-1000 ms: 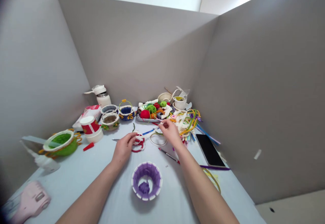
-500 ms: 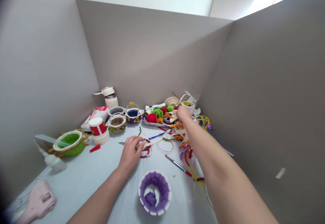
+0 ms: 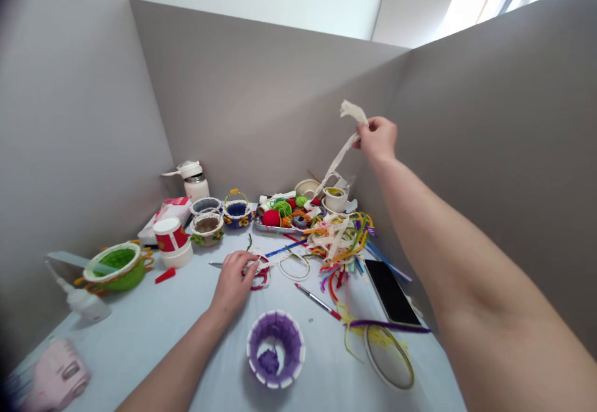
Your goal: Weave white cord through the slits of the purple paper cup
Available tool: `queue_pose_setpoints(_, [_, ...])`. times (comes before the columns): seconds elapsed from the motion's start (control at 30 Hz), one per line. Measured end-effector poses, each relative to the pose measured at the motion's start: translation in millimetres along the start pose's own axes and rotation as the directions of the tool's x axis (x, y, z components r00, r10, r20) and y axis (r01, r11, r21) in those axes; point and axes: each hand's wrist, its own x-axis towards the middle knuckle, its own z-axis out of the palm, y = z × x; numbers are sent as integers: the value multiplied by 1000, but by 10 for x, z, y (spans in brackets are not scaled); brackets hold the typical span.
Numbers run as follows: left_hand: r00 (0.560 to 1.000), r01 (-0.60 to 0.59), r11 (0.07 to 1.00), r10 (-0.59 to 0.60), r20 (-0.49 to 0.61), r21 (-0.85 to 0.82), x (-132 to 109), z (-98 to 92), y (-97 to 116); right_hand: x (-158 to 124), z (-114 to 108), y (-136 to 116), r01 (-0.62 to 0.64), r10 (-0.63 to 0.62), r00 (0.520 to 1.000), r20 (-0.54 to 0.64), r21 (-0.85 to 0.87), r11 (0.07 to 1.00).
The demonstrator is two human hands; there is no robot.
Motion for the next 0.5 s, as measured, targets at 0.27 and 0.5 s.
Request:
queue_pose_setpoints(0.27, [1000,-1,1000,1,24,0,-2,-5,13,120,-215,-577,121,-104,991,-81,259,958])
queue_pose_setpoints(0.5, [1000,-3,1000,3,20,3,-6,11,-4,286,-314,-896,243,-186,968,-170,428,871])
